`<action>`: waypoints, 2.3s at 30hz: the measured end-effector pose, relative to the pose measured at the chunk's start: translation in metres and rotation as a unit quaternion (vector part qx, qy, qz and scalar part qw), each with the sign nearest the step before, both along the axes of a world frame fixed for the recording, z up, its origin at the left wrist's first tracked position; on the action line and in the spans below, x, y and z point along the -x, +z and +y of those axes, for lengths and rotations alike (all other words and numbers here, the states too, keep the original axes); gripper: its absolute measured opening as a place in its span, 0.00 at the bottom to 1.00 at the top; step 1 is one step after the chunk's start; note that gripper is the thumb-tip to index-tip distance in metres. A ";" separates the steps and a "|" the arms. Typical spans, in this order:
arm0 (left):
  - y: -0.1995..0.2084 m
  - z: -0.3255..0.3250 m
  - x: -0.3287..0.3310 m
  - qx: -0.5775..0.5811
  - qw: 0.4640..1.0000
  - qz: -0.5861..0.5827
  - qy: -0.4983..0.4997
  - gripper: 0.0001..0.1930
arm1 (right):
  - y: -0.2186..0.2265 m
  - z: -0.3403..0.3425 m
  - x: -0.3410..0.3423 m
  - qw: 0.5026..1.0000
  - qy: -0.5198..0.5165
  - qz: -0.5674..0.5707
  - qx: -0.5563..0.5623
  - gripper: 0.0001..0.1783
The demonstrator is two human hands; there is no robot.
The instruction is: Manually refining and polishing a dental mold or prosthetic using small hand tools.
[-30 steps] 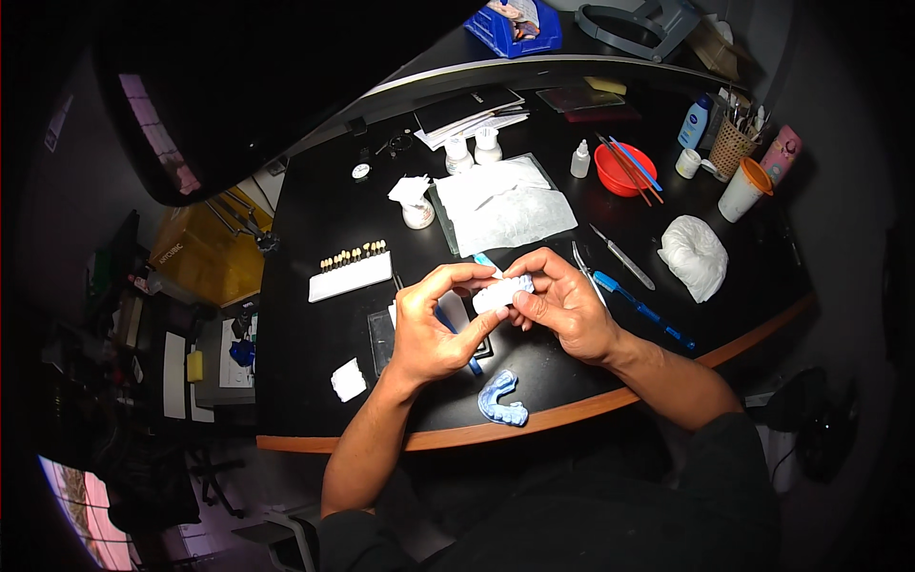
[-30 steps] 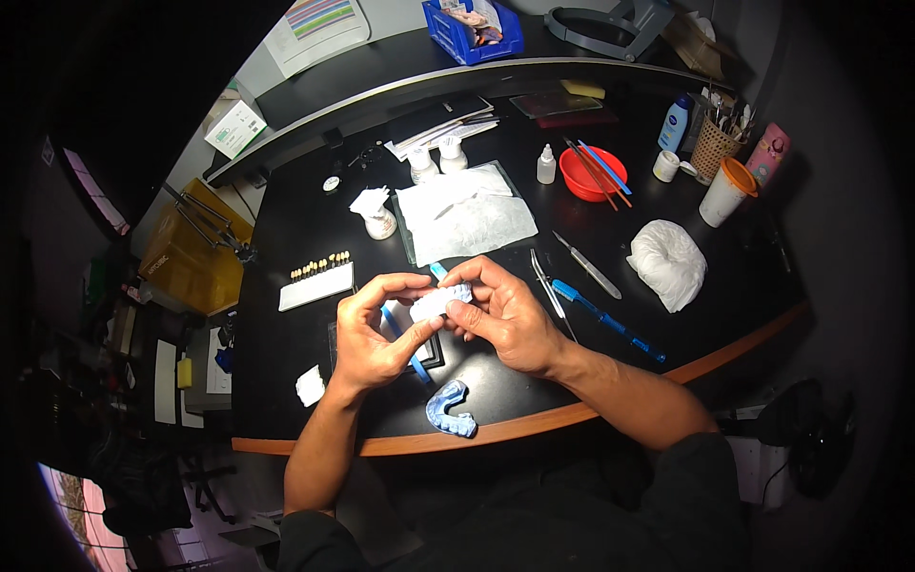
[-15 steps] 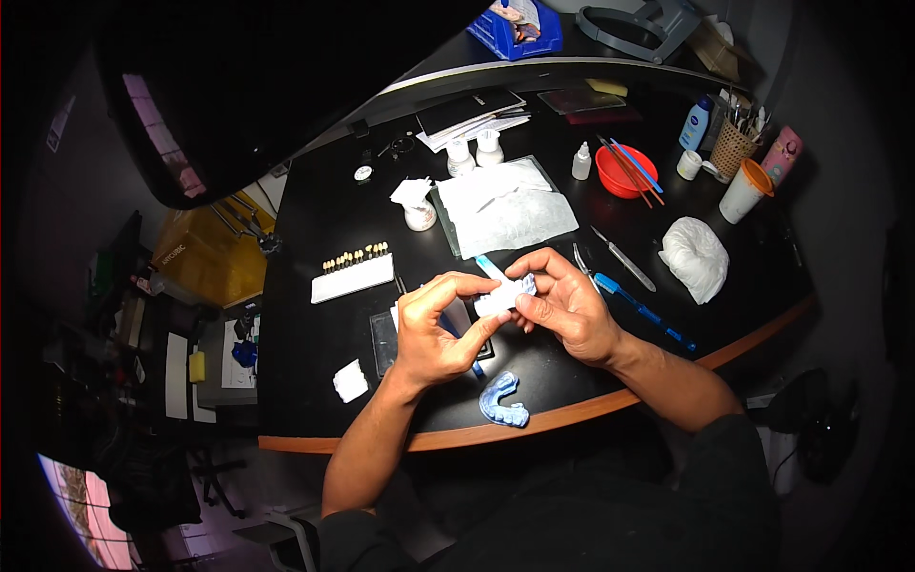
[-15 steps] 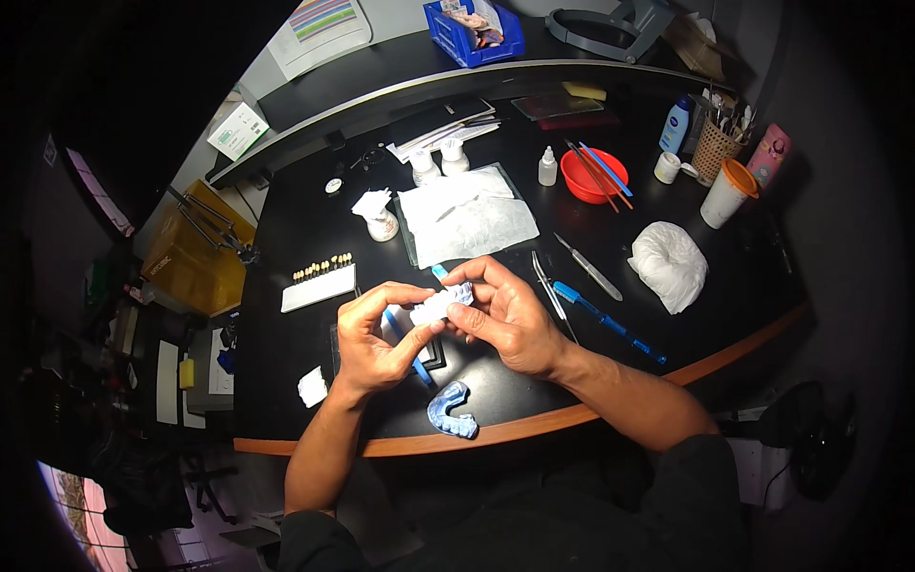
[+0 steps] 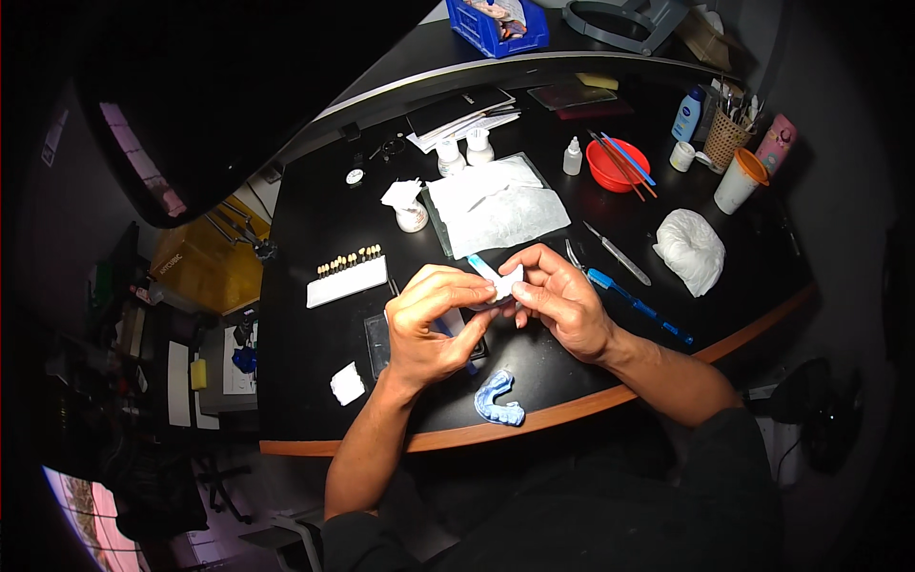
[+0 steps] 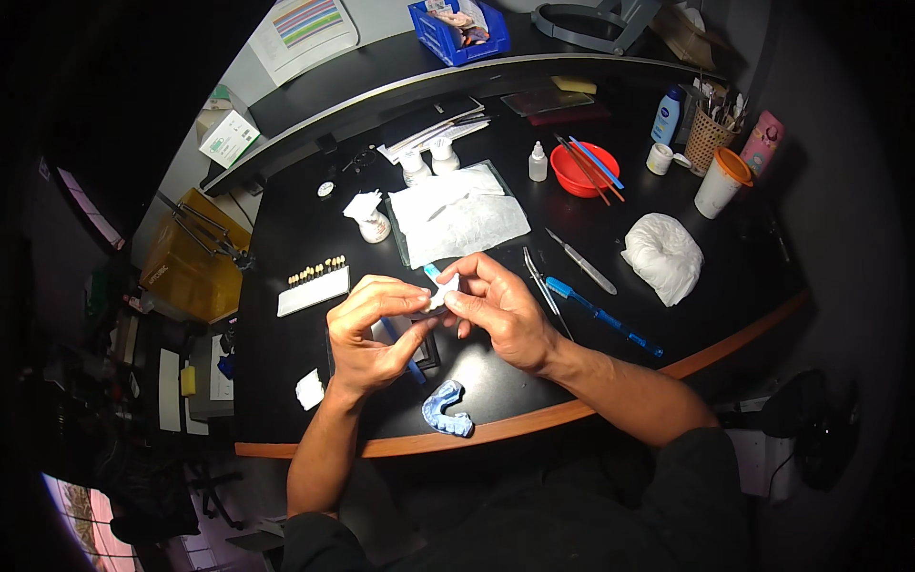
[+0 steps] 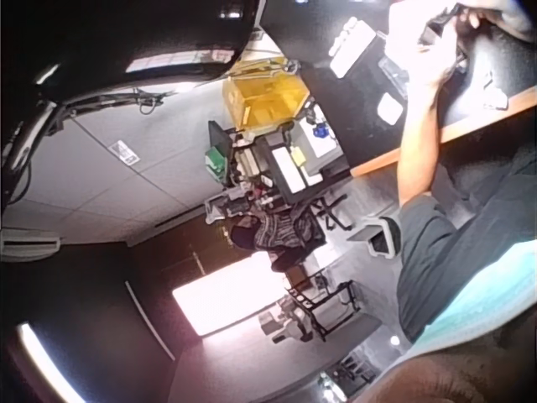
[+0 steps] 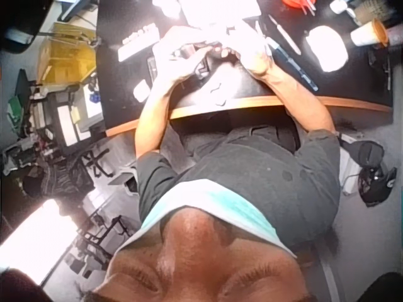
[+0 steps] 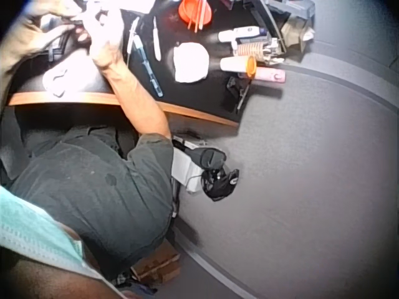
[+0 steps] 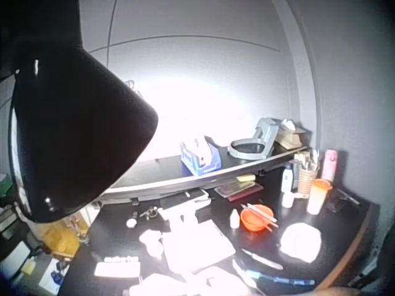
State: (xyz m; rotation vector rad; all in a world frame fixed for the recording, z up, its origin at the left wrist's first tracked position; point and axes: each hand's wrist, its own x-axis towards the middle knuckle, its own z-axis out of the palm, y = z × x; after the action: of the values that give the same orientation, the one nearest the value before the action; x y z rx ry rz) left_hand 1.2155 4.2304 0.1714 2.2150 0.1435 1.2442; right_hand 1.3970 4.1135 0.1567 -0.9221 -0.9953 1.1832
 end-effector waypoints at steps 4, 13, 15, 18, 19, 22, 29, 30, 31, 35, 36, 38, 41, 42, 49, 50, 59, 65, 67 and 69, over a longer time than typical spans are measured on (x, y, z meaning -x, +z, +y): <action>0.003 -0.004 0.001 0.008 1.000 0.009 -0.006 0.14 | -0.003 0.001 0.002 0.999 -0.019 -0.035 -0.034 0.14; -0.004 -0.007 0.002 0.232 0.972 -0.016 -0.040 0.35 | -0.009 -0.001 0.015 0.990 -0.076 -0.070 -0.098 0.18; -0.004 -0.005 0.004 0.247 0.968 -0.007 -0.049 0.33 | -0.009 -0.001 0.016 0.987 -0.086 -0.085 -0.108 0.18; -0.005 -0.004 0.002 0.281 0.957 -0.016 -0.071 0.29 | -0.008 0.000 0.017 0.984 -0.093 -0.086 -0.128 0.19; -0.006 -0.004 0.001 0.300 0.950 -0.035 -0.083 0.27 | -0.007 -0.001 0.017 0.985 -0.085 -0.081 -0.126 0.19; -0.007 -0.004 0.002 0.289 0.953 -0.023 -0.088 0.22 | -0.006 -0.003 0.015 0.987 -0.070 -0.076 -0.120 0.20; 0.000 0.008 0.018 0.312 0.941 0.071 -0.112 0.20 | -0.005 -0.005 0.012 0.987 -0.035 -0.137 -0.081 0.24; -0.001 0.009 0.019 0.311 0.942 0.066 -0.104 0.18 | -0.004 -0.005 0.013 0.982 -0.032 -0.169 -0.080 0.25; -0.002 0.009 0.017 0.310 0.943 0.058 -0.110 0.17 | -0.004 -0.005 0.013 0.975 -0.048 -0.201 -0.085 0.28; 0.001 0.015 0.019 0.320 0.936 0.045 -0.141 0.11 | 0.003 -0.006 0.011 0.941 -0.125 -0.283 -0.138 0.31; 0.000 0.018 0.019 0.318 0.936 0.045 -0.141 0.11 | 0.004 -0.004 0.009 0.933 -0.148 -0.287 -0.157 0.28; -0.004 0.021 0.018 0.331 0.934 0.028 -0.134 0.08 | 0.006 -0.004 0.003 0.922 -0.181 -0.297 -0.172 0.24; -0.010 0.027 0.018 0.328 0.934 0.027 -0.138 0.07 | 0.021 -0.003 -0.010 0.884 -0.181 -0.379 -0.203 0.13; -0.015 0.029 0.018 0.328 0.934 0.029 -0.137 0.07 | 0.023 -0.001 -0.017 0.873 -0.156 -0.417 -0.200 0.11; -0.013 0.028 0.021 0.335 0.932 0.046 -0.131 0.07 | 0.038 -0.001 -0.070 0.796 -0.128 -0.569 -0.162 0.02; -0.013 0.027 0.021 0.344 0.930 0.047 -0.124 0.06 | 0.039 0.001 -0.077 0.801 -0.151 -0.560 -0.149 0.02; -0.014 0.020 0.017 0.349 0.931 0.037 -0.096 0.06 | 0.034 -0.012 -0.120 0.771 -0.206 -0.603 -0.017 0.03; -0.012 0.021 0.017 0.359 0.931 0.011 -0.070 0.05 | 0.027 -0.015 -0.134 0.744 -0.206 -0.626 0.106 0.03; -0.012 0.024 0.019 0.364 0.929 0.006 -0.065 0.05 | 0.022 -0.013 -0.130 0.717 -0.190 -0.639 0.204 0.04; -0.014 0.027 0.019 0.388 0.920 -0.012 -0.051 0.06 | 0.017 -0.011 -0.131 0.703 -0.186 -0.653 0.211 0.05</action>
State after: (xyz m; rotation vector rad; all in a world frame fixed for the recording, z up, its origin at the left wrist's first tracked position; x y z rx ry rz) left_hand 1.1969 4.2578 0.1572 1.4933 0.4266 0.9300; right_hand 1.5281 4.1030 0.1741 -2.3656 -1.5025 0.2164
